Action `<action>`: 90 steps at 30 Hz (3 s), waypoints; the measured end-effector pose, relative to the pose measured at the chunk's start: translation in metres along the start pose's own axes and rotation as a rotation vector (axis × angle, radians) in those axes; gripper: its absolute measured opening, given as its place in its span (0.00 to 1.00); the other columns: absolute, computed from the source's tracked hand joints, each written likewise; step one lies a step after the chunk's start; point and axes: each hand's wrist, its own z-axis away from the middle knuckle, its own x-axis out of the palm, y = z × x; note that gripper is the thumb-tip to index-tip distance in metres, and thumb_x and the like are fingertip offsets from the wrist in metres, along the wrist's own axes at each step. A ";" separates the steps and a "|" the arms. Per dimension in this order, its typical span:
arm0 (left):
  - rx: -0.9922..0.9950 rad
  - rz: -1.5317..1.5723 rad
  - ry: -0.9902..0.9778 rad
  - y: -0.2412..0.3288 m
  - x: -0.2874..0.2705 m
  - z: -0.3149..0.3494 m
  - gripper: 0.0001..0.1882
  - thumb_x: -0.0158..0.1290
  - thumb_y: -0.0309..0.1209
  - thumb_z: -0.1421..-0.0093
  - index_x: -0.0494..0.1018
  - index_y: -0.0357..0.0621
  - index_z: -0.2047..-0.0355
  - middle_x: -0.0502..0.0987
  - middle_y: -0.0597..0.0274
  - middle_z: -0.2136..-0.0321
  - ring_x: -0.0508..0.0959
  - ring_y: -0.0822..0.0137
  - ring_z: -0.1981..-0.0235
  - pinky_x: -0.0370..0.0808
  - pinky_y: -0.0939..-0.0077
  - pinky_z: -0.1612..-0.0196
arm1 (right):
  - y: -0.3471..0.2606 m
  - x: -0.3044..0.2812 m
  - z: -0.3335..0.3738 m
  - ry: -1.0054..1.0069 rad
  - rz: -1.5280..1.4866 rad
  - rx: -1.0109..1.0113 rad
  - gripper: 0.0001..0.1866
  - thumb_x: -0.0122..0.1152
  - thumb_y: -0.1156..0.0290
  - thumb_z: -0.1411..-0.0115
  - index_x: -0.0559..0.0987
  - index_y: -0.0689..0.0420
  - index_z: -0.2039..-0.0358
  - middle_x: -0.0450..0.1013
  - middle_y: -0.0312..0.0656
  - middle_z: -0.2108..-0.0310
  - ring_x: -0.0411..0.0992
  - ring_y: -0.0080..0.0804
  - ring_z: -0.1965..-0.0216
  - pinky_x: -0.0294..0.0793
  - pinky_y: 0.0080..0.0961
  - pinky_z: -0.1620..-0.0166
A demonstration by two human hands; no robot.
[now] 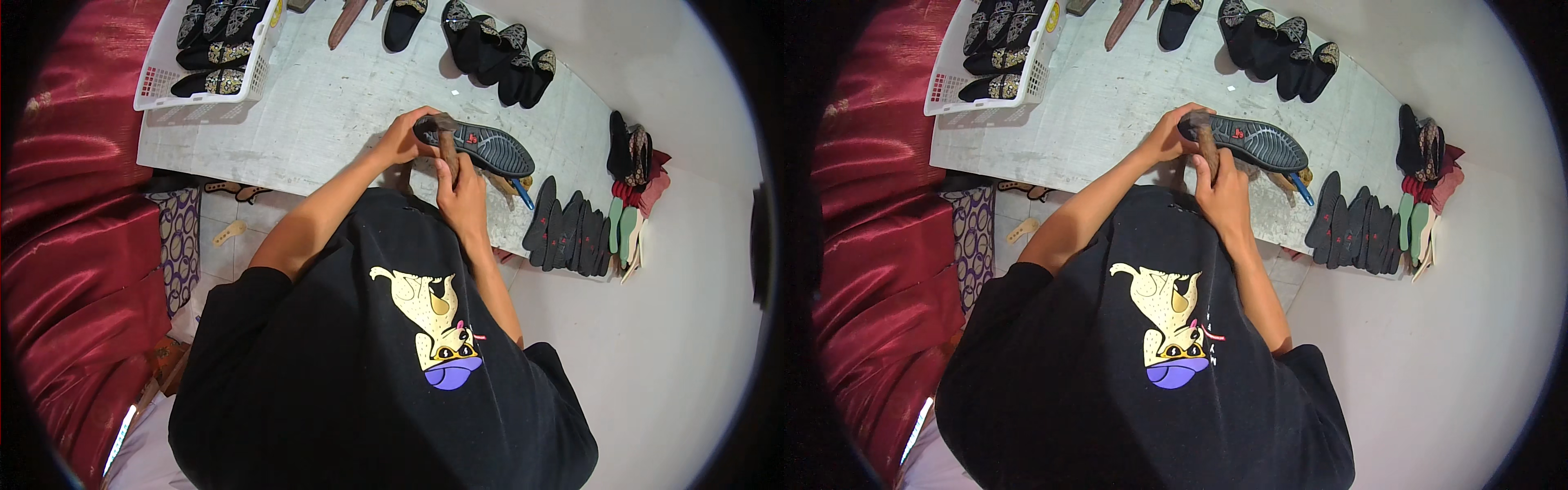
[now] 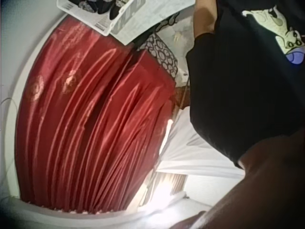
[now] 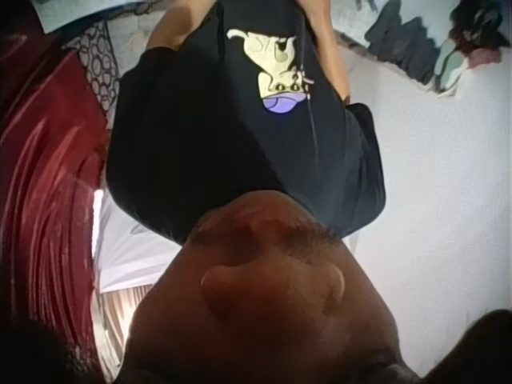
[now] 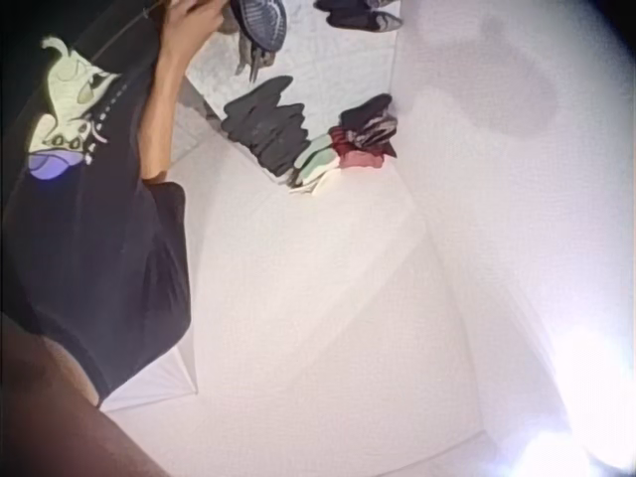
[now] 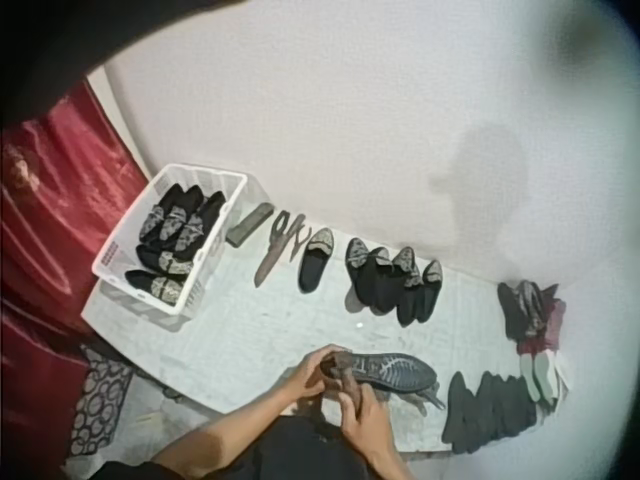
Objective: Hammering the sole of a shoe to secure it during the manufacturing process.
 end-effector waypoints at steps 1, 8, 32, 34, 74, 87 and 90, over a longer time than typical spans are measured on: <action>0.022 -0.026 -0.006 0.006 -0.001 0.000 0.35 0.76 0.24 0.55 0.76 0.41 0.45 0.84 0.59 0.53 0.82 0.69 0.52 0.77 0.71 0.44 | 0.004 0.001 0.002 0.072 -0.054 -0.013 0.15 0.60 0.63 0.28 0.74 0.64 0.61 0.76 0.62 0.77 0.77 0.67 0.73 0.72 0.49 0.71; -0.063 0.000 0.031 0.017 -0.001 0.001 0.39 0.82 0.39 0.57 0.77 0.43 0.46 0.85 0.56 0.54 0.83 0.65 0.51 0.77 0.68 0.45 | 0.008 -0.003 -0.004 0.124 -0.018 0.003 0.18 0.58 0.59 0.26 0.72 0.63 0.63 0.72 0.58 0.81 0.73 0.62 0.78 0.69 0.46 0.73; 0.128 -0.258 0.055 0.036 -0.017 -0.003 0.37 0.75 0.33 0.57 0.79 0.41 0.44 0.85 0.53 0.54 0.86 0.58 0.52 0.79 0.68 0.44 | 0.000 -0.008 -0.011 0.037 -0.009 0.039 0.17 0.61 0.61 0.28 0.73 0.65 0.63 0.73 0.64 0.79 0.77 0.68 0.73 0.72 0.51 0.71; 0.198 -0.347 0.054 0.030 -0.015 -0.003 0.37 0.74 0.32 0.58 0.79 0.40 0.45 0.85 0.52 0.54 0.86 0.55 0.52 0.79 0.67 0.44 | -0.001 -0.008 -0.011 0.030 -0.034 0.048 0.17 0.61 0.61 0.28 0.73 0.64 0.63 0.73 0.64 0.79 0.77 0.69 0.73 0.72 0.51 0.71; 0.009 -0.259 -0.009 0.050 -0.018 -0.005 0.40 0.82 0.44 0.62 0.83 0.44 0.47 0.86 0.51 0.52 0.85 0.54 0.50 0.79 0.64 0.44 | 0.013 -0.013 0.020 0.077 -0.002 0.021 0.14 0.63 0.64 0.30 0.73 0.63 0.62 0.74 0.65 0.78 0.76 0.71 0.72 0.71 0.53 0.73; 0.009 -0.264 -0.002 0.050 -0.020 -0.003 0.38 0.81 0.40 0.60 0.83 0.44 0.47 0.86 0.52 0.53 0.86 0.57 0.50 0.79 0.66 0.43 | 0.013 -0.011 -0.002 0.137 -0.004 0.023 0.17 0.62 0.63 0.30 0.73 0.66 0.62 0.75 0.67 0.78 0.77 0.71 0.72 0.73 0.54 0.72; 0.041 -0.308 0.015 0.048 -0.023 -0.001 0.37 0.80 0.38 0.60 0.83 0.44 0.47 0.86 0.52 0.53 0.86 0.57 0.50 0.79 0.66 0.43 | 0.015 -0.012 -0.005 0.113 0.023 0.034 0.16 0.62 0.63 0.30 0.73 0.66 0.62 0.75 0.67 0.77 0.76 0.72 0.71 0.73 0.54 0.72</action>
